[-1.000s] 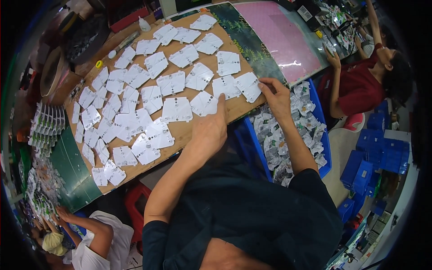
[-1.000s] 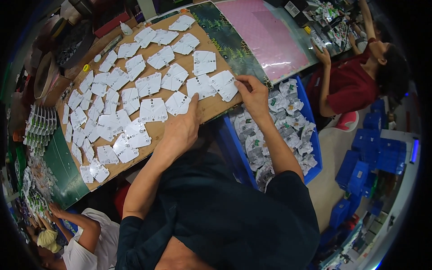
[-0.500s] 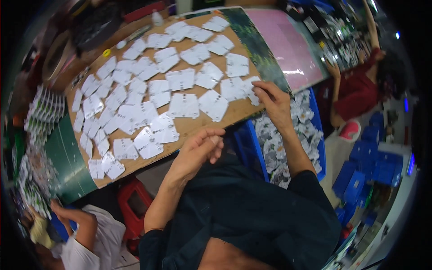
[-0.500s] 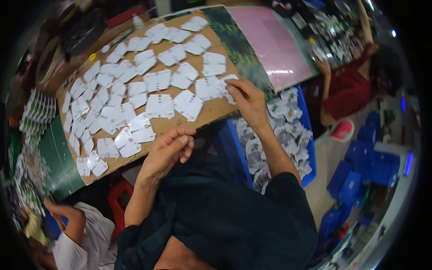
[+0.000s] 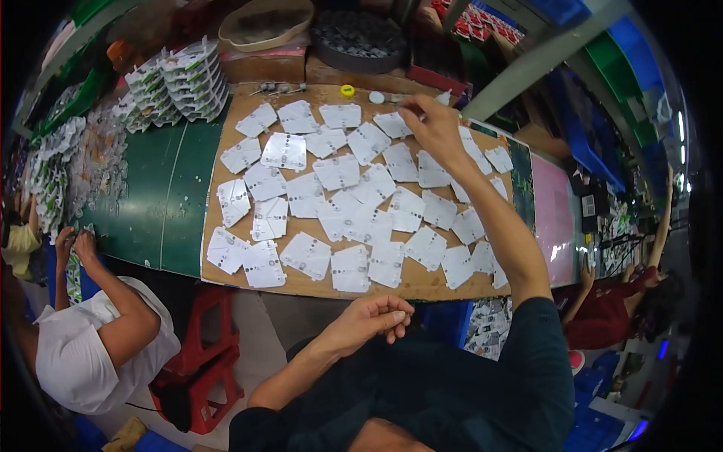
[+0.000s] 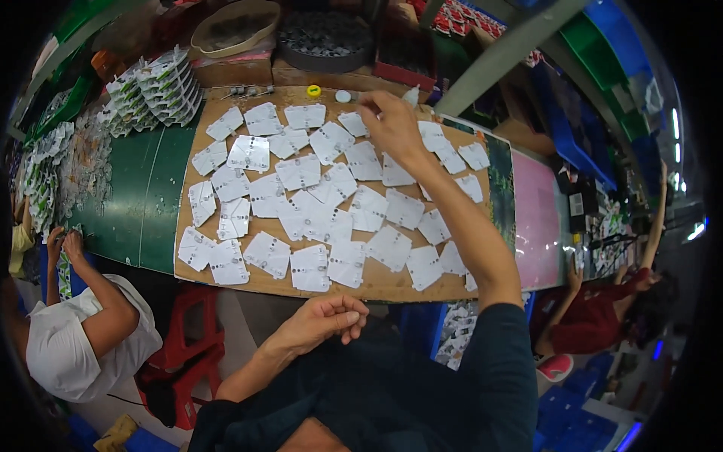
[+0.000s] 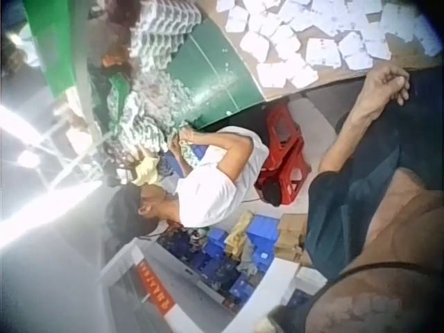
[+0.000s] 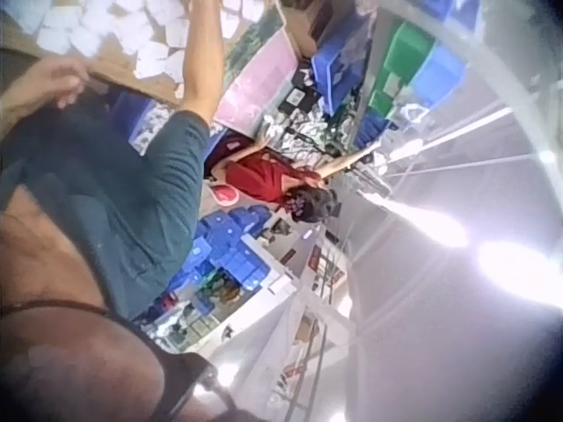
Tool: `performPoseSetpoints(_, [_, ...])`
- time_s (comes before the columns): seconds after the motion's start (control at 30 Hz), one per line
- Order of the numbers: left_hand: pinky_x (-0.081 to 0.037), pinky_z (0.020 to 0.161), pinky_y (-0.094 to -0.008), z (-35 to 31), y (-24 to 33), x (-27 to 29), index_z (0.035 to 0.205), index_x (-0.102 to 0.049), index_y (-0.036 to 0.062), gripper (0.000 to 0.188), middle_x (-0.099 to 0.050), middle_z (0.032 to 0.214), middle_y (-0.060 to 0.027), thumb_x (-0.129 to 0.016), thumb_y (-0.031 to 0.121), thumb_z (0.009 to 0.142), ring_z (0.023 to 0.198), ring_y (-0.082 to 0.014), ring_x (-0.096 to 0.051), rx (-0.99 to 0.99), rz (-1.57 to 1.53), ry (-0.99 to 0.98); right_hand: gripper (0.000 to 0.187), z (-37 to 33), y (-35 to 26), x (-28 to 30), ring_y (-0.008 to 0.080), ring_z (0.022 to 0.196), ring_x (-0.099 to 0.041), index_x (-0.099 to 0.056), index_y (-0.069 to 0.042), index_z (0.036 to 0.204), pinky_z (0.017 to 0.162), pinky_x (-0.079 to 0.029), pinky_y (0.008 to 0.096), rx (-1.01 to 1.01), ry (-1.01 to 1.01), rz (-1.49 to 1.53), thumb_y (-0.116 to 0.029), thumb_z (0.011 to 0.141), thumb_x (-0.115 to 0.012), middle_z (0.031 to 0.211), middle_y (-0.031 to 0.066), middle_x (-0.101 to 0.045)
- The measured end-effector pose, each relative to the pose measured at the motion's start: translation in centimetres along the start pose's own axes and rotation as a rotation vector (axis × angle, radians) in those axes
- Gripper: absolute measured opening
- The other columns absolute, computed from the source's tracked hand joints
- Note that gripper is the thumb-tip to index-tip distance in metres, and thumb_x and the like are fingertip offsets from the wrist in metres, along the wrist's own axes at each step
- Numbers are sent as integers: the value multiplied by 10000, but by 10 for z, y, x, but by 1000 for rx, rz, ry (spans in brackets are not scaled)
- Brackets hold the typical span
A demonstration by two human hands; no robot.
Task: The person assembles small yellow components onto white rectangular plastic plates by hand at a factory workstation.
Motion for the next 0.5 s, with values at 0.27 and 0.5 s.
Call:
performPoseSetpoints(0.27, [-491, 671, -207, -15, 24, 23, 1149, -589, -9, 203, -604, 966, -56, -563, 98, 979, 825, -96, -597, -92, -26, 31, 184, 76, 42, -72, 349, 915, -645, -703, -9, 968, 829, -502, 426, 40, -218, -490, -121, 846, -625, 978, 181, -682])
performPoseSetpoints(0.5, [-488, 687, -214, -20, 23, 24, 1167, -577, -5, 230, -592, 920, -32, -577, 122, 975, 820, -86, -581, -49, 29, 8, 178, 76, 31, -73, 356, 913, -646, -701, 2, 957, 837, -505, 420, 112, -180, -436, -109, 843, -622, 975, 191, -683])
Point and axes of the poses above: each hand's wrist, its own z-axis towards the middle knuckle, its own x-axis out of the back of the hand, y = z × x, the point moved 9 cm from there along z, towards the middle knuckle
